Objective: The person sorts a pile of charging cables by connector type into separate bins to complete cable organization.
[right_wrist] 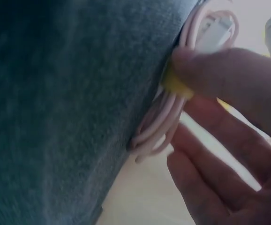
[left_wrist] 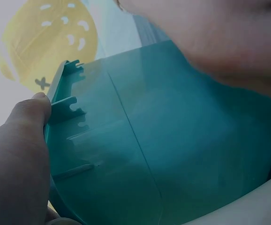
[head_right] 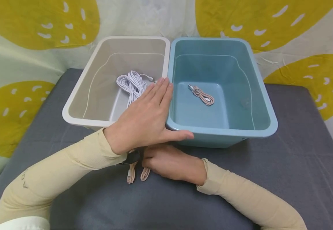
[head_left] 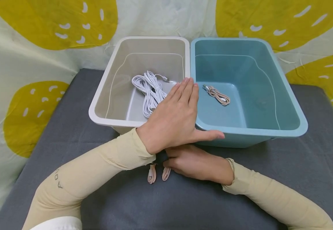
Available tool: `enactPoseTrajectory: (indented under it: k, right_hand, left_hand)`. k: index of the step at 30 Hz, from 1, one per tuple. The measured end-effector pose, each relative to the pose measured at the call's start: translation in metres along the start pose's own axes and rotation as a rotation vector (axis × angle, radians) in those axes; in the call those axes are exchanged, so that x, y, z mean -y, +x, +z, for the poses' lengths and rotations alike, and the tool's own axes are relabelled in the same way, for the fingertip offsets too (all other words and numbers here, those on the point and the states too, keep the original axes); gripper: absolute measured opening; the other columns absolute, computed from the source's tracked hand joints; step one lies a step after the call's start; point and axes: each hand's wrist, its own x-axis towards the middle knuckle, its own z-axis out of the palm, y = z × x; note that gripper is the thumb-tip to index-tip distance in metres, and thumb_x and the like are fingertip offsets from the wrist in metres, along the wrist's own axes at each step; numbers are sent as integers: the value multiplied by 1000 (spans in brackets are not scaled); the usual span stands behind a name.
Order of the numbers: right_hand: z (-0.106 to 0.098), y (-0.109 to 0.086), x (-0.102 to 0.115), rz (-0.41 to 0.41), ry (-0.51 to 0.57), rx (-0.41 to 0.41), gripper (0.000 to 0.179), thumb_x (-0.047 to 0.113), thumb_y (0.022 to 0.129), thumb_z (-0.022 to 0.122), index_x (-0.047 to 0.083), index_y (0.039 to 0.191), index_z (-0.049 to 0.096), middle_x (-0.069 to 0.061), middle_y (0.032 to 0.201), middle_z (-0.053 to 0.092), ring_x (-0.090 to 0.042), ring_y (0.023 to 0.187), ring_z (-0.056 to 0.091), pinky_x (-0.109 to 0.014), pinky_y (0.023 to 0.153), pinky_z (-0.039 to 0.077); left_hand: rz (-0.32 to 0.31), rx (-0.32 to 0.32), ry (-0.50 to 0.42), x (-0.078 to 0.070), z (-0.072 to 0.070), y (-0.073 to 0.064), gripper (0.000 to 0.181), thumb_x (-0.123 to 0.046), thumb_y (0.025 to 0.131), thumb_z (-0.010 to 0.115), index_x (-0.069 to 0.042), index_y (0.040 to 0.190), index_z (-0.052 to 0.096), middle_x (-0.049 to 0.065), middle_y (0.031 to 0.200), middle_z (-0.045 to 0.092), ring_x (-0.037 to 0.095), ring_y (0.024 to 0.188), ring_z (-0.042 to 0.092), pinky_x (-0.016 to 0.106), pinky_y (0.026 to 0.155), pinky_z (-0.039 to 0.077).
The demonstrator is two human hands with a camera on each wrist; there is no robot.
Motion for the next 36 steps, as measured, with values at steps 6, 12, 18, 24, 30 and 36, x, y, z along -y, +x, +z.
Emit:
enactPoseTrajectory:
  k: [6, 12, 18, 24, 30, 36]
  right_hand:
    - [0, -1, 1, -69, 37, 22, 26, 15, 99, 68, 25, 76, 65, 10, 86, 62, -7, 82, 57, -22, 77, 49]
    - [-1, -3, 4, -88, 1, 55, 23, 19, 100, 67, 26, 78, 65, 11, 83, 63, -8, 82, 57, -24, 78, 48]
    - [-7, -4, 6, -104, -25, 115, 13, 23, 92, 74, 27, 82, 67, 12, 82, 65, -10, 80, 59, -27, 80, 50]
    - [-12, -5, 6, -112, 43, 180, 10, 21, 89, 77, 25, 85, 69, 10, 82, 63, -10, 80, 58, -26, 78, 50]
    - [-19, -4, 5, -82, 110, 238, 10, 22, 88, 77, 23, 87, 67, 10, 86, 63, -8, 81, 58, -23, 73, 50]
    - [-28, -5, 3, -80, 151, 241, 12, 21, 87, 78, 22, 90, 67, 10, 86, 63, -7, 81, 58, -22, 74, 50]
  left_hand:
    - [11, -16, -6, 0, 1, -1, 128, -95, 82, 40, 7, 160, 28, 26, 168, 31, 34, 161, 25, 41, 134, 22]
    - [20, -21, -3, 0, 3, -3, 128, -95, 83, 39, 7, 159, 29, 26, 167, 32, 34, 161, 27, 42, 134, 22]
    - [18, -14, -4, 0, 3, -3, 128, -95, 83, 39, 7, 160, 29, 26, 167, 31, 34, 161, 27, 41, 134, 23]
    - [13, -29, 2, 1, 2, -3, 129, -96, 82, 40, 7, 159, 30, 26, 167, 33, 34, 160, 28, 42, 133, 24]
    - [5, -42, 0, 1, 1, -4, 128, -96, 81, 41, 6, 159, 31, 25, 167, 34, 34, 160, 29, 43, 133, 24]
    - [6, -49, -4, 0, -1, -3, 128, -95, 81, 41, 6, 159, 31, 25, 167, 34, 34, 160, 29, 42, 133, 25]
